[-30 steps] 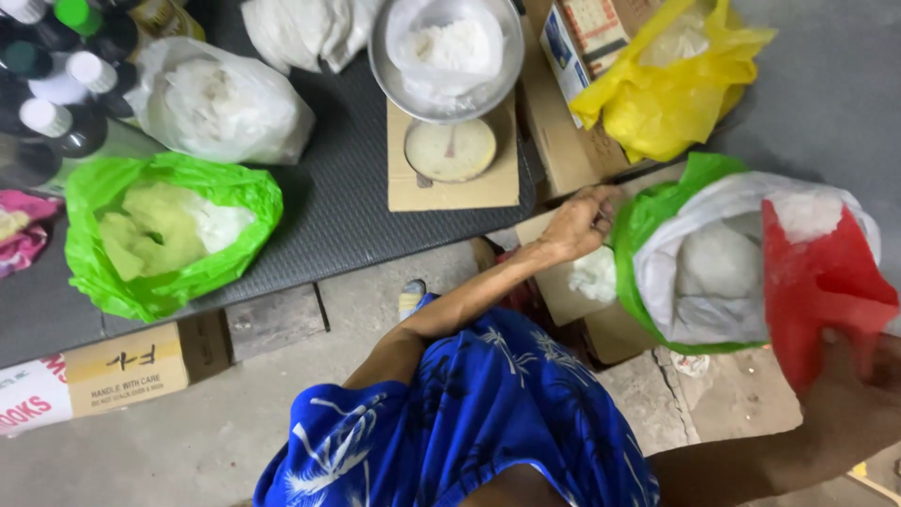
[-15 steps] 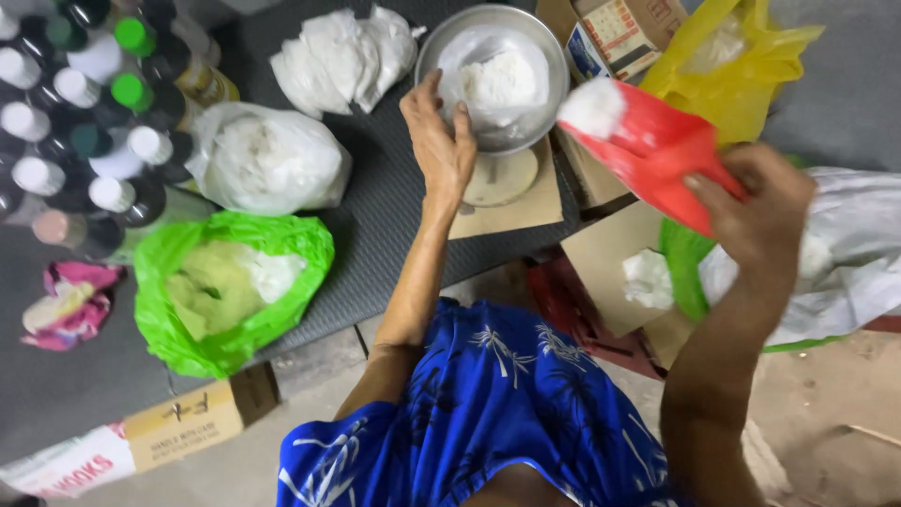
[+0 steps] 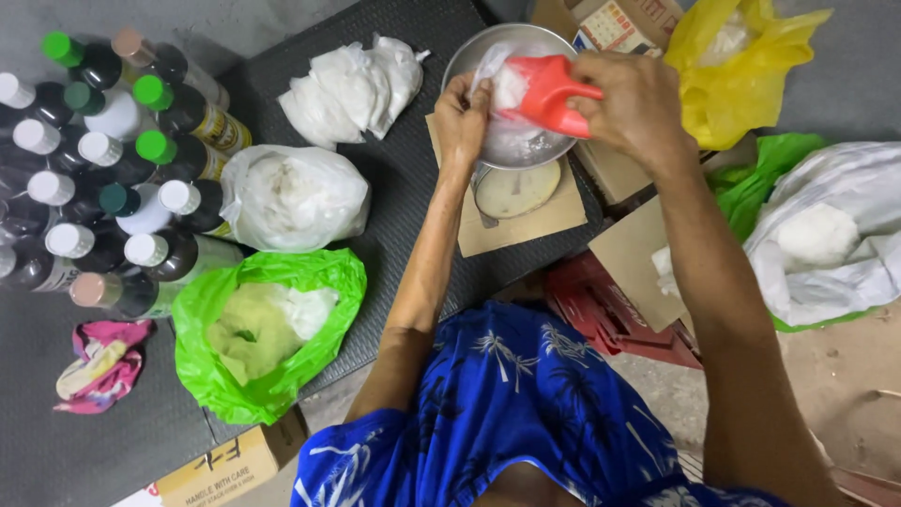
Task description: Weighing and bagging white powder from a large sack into smaller plastic bags.
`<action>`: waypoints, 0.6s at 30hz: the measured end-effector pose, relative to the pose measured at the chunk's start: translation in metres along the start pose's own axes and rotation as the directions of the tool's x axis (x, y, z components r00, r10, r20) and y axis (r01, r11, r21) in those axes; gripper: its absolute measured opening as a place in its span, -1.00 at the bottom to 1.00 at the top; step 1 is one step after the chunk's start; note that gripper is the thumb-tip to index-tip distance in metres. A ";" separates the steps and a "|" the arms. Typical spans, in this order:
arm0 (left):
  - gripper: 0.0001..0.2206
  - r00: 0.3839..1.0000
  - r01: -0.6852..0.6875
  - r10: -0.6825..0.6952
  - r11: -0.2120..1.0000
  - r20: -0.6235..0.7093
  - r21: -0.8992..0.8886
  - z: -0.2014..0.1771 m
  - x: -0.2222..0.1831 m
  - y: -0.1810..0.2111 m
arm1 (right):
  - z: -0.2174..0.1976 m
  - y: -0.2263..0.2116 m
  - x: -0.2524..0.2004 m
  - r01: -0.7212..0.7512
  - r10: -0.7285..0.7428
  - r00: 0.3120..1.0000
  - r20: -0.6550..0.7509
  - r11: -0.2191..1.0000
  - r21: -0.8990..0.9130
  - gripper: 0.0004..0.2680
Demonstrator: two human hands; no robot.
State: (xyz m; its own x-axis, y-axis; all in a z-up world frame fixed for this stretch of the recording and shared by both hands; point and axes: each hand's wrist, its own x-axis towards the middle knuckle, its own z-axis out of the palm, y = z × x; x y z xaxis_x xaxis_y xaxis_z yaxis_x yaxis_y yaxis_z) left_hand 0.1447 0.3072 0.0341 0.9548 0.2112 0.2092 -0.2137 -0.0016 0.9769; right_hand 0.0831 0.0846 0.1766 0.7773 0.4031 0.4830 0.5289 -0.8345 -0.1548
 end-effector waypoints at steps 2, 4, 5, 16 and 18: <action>-0.75 0.999 0.044 -0.045 0.994 -0.009 -0.097 -0.002 0.001 0.011 | -0.008 -0.018 0.014 0.054 -0.051 0.996 0.067 0.998 -0.045 -0.83; -0.75 0.997 0.076 -0.077 0.993 -0.011 -0.090 -0.006 -0.002 0.028 | -0.017 -0.007 0.016 0.069 -0.051 0.992 0.112 0.984 -0.163 -0.85; -0.76 0.994 0.107 -0.108 0.991 -0.015 -0.080 -0.008 -0.004 0.036 | -0.021 -0.001 0.018 0.087 -0.045 0.987 0.156 0.958 -0.275 -0.85; -0.74 0.997 0.070 -0.072 0.972 0.002 -0.225 -0.002 0.015 0.005 | -0.035 -0.023 0.023 0.210 -0.192 0.978 0.086 0.892 -0.400 -0.88; -0.74 0.998 0.062 -0.061 0.966 0.014 -0.249 -0.003 0.019 -0.002 | -0.050 -0.039 0.027 0.156 -0.089 0.983 0.158 0.858 -0.489 -0.88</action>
State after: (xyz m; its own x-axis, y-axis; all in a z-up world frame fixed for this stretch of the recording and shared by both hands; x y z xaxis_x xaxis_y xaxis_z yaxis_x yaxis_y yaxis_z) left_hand 0.1622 0.3138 0.0361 0.9688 0.1973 0.1502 -0.1987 0.2553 0.9462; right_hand 0.0664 0.1091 0.2390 0.7713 0.5301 0.3522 0.4089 -0.8368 0.3641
